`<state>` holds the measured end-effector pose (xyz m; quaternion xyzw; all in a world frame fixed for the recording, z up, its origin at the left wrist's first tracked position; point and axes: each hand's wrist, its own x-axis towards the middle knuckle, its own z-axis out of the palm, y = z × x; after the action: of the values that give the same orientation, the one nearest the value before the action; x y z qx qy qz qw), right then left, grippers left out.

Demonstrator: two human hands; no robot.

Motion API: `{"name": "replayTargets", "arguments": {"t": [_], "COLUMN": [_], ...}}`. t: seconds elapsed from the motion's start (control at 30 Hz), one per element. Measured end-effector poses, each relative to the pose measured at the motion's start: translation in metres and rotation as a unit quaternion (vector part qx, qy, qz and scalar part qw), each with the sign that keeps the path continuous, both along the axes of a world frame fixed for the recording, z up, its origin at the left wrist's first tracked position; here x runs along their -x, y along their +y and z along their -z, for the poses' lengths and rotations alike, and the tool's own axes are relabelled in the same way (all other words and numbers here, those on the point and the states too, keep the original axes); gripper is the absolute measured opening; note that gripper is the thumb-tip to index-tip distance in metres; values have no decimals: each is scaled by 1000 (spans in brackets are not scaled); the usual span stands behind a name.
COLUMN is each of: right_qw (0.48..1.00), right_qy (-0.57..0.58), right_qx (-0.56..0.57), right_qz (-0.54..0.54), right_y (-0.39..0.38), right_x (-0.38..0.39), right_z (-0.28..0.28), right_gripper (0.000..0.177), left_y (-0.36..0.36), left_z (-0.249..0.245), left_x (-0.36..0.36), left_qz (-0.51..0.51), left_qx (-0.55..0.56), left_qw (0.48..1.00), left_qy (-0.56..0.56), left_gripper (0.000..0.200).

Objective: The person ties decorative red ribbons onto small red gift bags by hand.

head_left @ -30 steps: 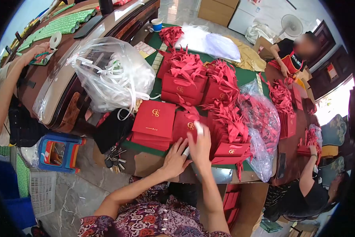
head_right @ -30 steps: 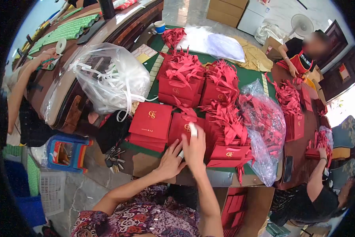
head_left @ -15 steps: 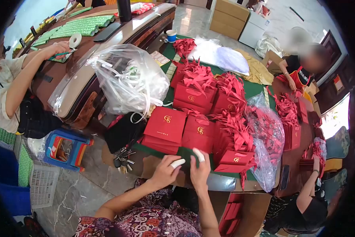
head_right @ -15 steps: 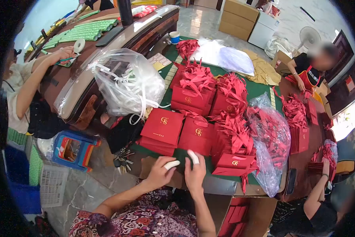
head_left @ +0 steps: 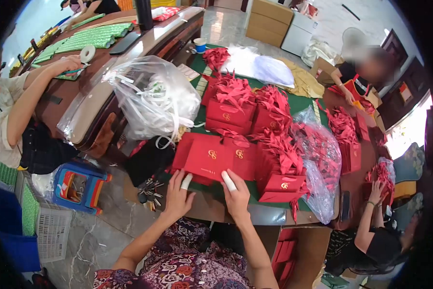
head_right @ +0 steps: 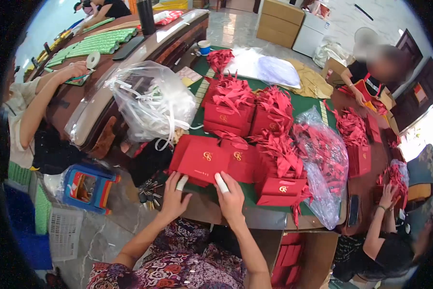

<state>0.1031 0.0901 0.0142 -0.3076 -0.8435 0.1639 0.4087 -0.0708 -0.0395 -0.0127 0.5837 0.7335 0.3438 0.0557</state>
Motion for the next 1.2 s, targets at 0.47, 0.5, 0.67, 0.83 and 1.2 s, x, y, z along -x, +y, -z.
{"name": "replayTargets", "arguments": {"t": [0.47,0.5,0.67,0.83,1.2], "right_qw": [989,988,947,889,912], "right_qy": [-92,-79,31,-52,37], "right_qx": [96,106,91,19,130], "right_qz": [61,76,305,455,388], "right_y": [-123,-124,-92,-46,-61], "right_x": [-119,-119,-152,-217,-205], "right_z": [38,33,27,46,40], "right_gripper": [41,35,9,34,11], "left_y": [-29,-27,-25,-27,-24], "left_z": [5,6,7,10,-6], "left_x": [-58,-62,-69,-68,-70], "left_qz": [5,19,42,44,42], "left_qx": [-22,-26,-19,-13,-21], "left_qw": [956,965,981,979,987], "left_qy": [-293,-259,-190,-200,-156], "left_gripper": [26,26,29,29,27]}}
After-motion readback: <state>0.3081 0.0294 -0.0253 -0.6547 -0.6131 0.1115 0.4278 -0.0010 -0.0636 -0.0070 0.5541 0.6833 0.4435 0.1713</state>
